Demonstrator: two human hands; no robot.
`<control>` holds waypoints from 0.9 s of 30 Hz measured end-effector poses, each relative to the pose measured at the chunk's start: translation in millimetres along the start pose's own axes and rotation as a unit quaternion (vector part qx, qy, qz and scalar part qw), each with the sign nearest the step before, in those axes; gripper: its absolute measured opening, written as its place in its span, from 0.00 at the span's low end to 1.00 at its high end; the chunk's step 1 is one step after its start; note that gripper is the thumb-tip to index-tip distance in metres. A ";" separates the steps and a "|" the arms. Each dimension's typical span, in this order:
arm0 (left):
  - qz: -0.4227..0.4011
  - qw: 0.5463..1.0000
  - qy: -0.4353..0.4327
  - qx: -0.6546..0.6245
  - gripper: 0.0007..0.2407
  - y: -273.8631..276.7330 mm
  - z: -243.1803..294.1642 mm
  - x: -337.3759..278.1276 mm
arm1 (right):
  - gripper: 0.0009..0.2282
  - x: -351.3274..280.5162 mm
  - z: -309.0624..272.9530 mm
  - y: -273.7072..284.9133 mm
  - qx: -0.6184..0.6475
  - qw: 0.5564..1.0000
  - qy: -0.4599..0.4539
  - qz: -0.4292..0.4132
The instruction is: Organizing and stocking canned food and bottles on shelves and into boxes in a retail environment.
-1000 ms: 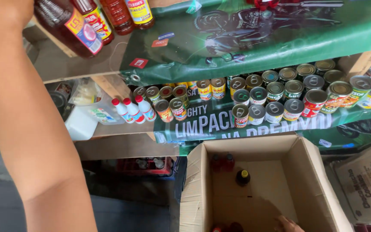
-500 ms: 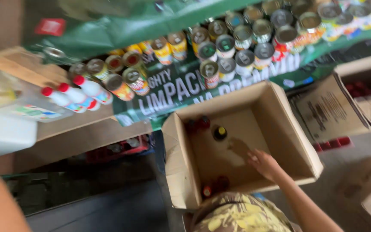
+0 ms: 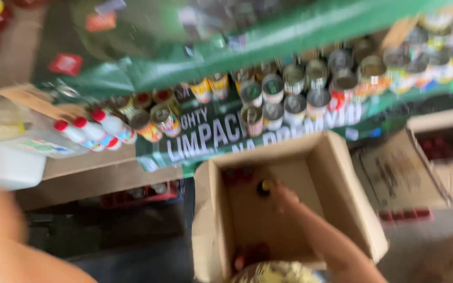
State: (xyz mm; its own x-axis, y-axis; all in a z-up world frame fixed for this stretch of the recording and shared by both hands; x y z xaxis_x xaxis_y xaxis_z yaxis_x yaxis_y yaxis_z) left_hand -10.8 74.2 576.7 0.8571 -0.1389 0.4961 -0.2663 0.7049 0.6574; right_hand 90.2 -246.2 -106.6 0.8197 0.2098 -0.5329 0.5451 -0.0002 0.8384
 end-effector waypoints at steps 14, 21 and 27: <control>-0.261 0.922 0.279 -0.065 0.21 -274.9 -330.8 -461.6 | 0.15 31.9 -25.6 -16.4 -0.128 0.981 0.111 0.092; -0.431 0.862 0.249 -0.099 0.29 -296.4 -192.4 -276.7 | 0.14 -47.9 -24.1 70.5 0.051 0.997 0.047 0.034; -0.244 0.966 0.074 -0.033 0.42 -324.3 -140.1 -217.9 | 0.19 -168.6 -55.4 195.2 0.153 0.953 0.090 0.248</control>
State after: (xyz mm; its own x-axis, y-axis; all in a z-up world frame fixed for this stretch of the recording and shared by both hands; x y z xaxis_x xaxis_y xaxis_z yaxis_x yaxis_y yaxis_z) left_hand -49.5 -26.7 175.9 0.9287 -0.3679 0.0468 0.2096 0.6248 0.7521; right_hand 48.7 -227.4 153.3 0.9613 0.2740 -0.0294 0.1474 -0.4211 0.8950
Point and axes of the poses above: each hand's wrist, its own x-axis towards the middle knuckle, its own y-axis out of the back of the hand, z = x × y, the point moved 2 cm from there along x, towards the middle knuckle, and after that the axes turned 9 degrees about -y, right-handed, at the moved point
